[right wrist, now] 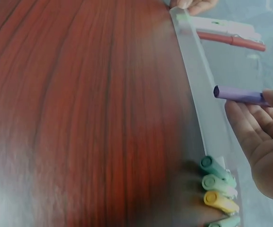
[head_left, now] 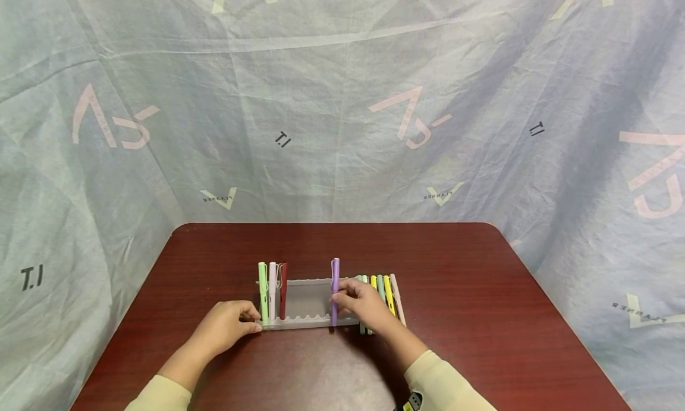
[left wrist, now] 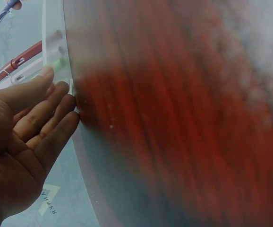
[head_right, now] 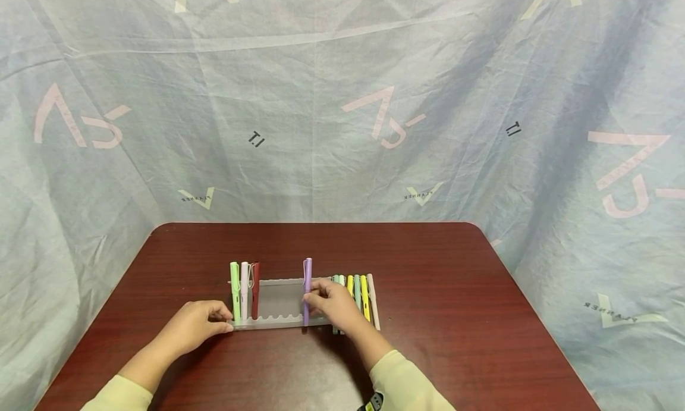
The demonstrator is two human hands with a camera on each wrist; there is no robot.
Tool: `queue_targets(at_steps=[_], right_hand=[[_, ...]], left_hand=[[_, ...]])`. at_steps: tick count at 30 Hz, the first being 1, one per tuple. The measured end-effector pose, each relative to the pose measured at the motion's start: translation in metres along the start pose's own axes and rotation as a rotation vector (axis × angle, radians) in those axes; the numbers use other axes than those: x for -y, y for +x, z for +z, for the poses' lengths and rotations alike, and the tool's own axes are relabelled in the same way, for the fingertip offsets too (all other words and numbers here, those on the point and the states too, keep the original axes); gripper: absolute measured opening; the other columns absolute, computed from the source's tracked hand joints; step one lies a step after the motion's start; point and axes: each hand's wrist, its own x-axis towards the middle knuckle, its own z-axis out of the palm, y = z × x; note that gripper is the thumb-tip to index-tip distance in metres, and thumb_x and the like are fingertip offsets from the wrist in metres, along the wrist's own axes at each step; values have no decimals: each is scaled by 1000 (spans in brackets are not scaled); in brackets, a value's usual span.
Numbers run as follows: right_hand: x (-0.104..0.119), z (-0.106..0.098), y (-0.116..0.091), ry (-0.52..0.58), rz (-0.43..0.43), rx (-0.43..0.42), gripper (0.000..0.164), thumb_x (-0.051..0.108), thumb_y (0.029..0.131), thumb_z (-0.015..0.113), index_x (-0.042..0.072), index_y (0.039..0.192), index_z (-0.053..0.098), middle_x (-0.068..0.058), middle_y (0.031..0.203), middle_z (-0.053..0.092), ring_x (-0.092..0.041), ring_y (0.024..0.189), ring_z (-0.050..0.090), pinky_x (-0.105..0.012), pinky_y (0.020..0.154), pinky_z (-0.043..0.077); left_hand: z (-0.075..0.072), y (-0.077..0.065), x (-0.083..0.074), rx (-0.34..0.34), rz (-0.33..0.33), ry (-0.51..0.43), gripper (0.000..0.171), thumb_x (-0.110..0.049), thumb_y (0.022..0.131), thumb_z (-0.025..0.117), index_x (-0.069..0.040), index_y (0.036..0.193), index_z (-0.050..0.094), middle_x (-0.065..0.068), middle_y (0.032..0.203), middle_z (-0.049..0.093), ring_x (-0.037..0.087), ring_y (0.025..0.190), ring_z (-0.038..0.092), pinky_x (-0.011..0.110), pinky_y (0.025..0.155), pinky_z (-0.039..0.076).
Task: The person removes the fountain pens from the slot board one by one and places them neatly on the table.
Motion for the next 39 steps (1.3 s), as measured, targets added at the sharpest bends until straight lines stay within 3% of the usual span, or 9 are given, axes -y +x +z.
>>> queue_targets(at_steps=[11, 19, 30, 39], right_hand=[[-6, -22, -8, -57, -6, -21, 32, 10, 96, 63, -15, 116, 57, -29, 103, 67, -20, 85, 68, -41, 76, 59], [-5, -34, -15, -30, -2, -24, 33, 10, 97, 61, -15, 117, 55, -34, 106, 64, -28, 86, 69, -53, 79, 56], [-11, -57, -22, -93, 4, -67, 34, 15, 96, 64, -11, 115, 59, -30, 103, 67, -22, 84, 70, -44, 75, 59], [-18, -87, -32, -97, 27, -134, 36, 16, 96, 64, -11, 117, 57, -30, 106, 65, -26, 85, 70, -43, 75, 59]], left_hand=[[0, 1, 0, 7, -2, 6, 13, -21, 80, 81, -25, 83, 70, -11, 82, 68, 6, 79, 60, 34, 74, 51], [0, 1, 1, 0, 6, 2, 13, -20, 79, 81, -25, 83, 70, -12, 81, 67, 6, 78, 60, 34, 74, 51], [0, 0, 0, 9, -4, -1, 12, -21, 80, 81, -25, 83, 70, -12, 82, 67, 6, 79, 60, 34, 74, 51], [0, 0, 0, 4, -3, -5, 12, -20, 80, 81, -25, 83, 70, -12, 82, 67, 6, 78, 59, 33, 74, 51]])
